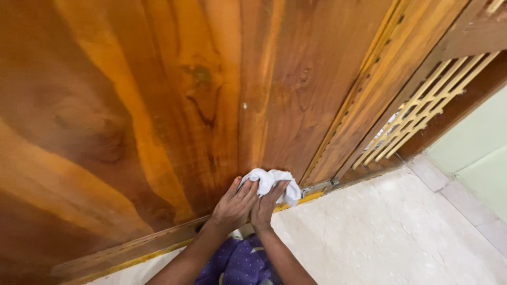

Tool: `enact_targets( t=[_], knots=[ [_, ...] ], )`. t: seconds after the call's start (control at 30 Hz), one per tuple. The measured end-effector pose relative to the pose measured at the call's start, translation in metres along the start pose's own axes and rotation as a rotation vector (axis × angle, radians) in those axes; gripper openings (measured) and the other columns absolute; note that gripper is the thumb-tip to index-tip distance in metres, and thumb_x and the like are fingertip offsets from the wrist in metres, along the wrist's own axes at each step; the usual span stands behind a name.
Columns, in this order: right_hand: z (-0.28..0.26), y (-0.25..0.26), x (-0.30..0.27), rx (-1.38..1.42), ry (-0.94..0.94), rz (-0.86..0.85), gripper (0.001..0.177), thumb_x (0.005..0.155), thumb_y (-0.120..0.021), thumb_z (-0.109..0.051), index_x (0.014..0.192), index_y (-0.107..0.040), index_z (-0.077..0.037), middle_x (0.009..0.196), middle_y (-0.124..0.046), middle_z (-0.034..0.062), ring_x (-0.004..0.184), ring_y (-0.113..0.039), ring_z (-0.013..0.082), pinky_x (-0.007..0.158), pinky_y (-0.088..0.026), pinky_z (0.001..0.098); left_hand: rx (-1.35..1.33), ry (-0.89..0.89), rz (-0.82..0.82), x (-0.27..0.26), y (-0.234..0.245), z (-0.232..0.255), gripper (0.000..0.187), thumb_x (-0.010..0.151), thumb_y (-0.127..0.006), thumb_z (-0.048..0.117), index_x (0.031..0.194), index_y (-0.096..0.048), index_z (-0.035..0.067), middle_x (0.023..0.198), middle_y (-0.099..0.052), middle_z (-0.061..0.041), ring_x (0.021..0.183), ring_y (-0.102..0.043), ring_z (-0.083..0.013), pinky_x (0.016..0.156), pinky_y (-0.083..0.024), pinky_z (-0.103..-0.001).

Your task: The person wipes down a wooden door using a white cloth, cleaning both the main surface and the hardware.

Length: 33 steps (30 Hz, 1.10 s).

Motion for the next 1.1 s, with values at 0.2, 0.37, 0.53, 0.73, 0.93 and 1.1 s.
enact_targets(
  t=[0.2,0.37,0.53,0.73,0.93,1.1],
  knots=[
    [-0.018,0.019,0.010,-0.308,0.213,-0.130,0.061,0.106,-0.049,-0.029,0.161,-0.027,-0.013,0.169,-0.005,0.0348,0.159,-0.001,0.0502,0.128,-0.007,0.0537,-0.041,0.145,0.050,-0.020,0.035,-0.005,0.047,0.098,-0.050,0.042,0.125,-0.068,0.009,0.143,-0.058,-0.014,0.142,-0.042,-0.0294,0.121,-0.021,-0.058],
    [-0.078,0.005,0.051,-0.273,0.469,-0.003,0.057,0.111,-0.046,-0.034,0.160,-0.031,-0.010,0.172,-0.004,0.0345,0.162,0.001,0.0544,0.129,-0.005,0.0669,-0.005,0.314,0.170,-0.016,0.061,-0.030,0.042,0.098,-0.054,0.042,0.123,-0.070,0.013,0.138,-0.061,-0.012,0.142,-0.040,-0.0288,0.118,-0.022,-0.062],
    [-0.093,-0.047,0.008,-0.340,0.417,-0.101,0.063,0.100,-0.051,-0.036,0.153,-0.039,-0.004,0.166,-0.003,0.0410,0.153,0.002,0.0645,0.118,-0.005,0.0770,-0.019,0.393,0.172,-0.081,0.066,-0.054,0.039,0.100,-0.054,0.039,0.124,-0.069,0.012,0.136,-0.061,-0.012,0.140,-0.044,-0.0301,0.119,-0.023,-0.064],
    [-0.054,-0.058,-0.082,-0.593,0.540,-0.452,0.062,0.090,-0.063,-0.036,0.143,-0.050,-0.008,0.153,-0.023,0.0392,0.143,-0.018,0.0666,0.106,-0.022,0.0798,-0.074,0.389,-0.028,-0.168,0.059,-0.042,0.046,0.097,-0.054,0.041,0.125,-0.067,0.007,0.136,-0.061,-0.016,0.138,-0.045,-0.0332,0.118,-0.021,-0.065],
    [-0.087,-0.058,-0.064,-0.609,0.709,-0.509,0.060,0.081,-0.067,-0.036,0.141,-0.058,-0.028,0.151,-0.027,0.0404,0.139,-0.024,0.0653,0.102,-0.025,0.0781,-0.194,0.588,-0.007,-0.185,0.100,-0.058,0.068,0.095,-0.057,0.053,0.132,-0.060,-0.003,0.136,-0.054,-0.026,0.140,-0.040,-0.0421,0.120,-0.020,-0.063],
    [-0.167,-0.090,-0.015,-0.618,0.919,-0.383,0.058,0.084,-0.067,-0.037,0.141,-0.058,-0.037,0.158,-0.033,0.0289,0.147,-0.027,0.0588,0.108,-0.025,0.0769,-0.169,0.784,0.328,-0.185,0.157,-0.098,0.088,0.094,-0.058,0.057,0.148,-0.041,-0.010,0.146,-0.043,-0.036,0.141,-0.036,-0.0543,0.121,-0.023,-0.063]
  ],
)
Point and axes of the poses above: each hand's wrist, its own x-axis towards the middle knuckle, its own y-axis out of the back of the hand, z = x × y, the point moved 1 cm from there along x, towards the middle knuckle
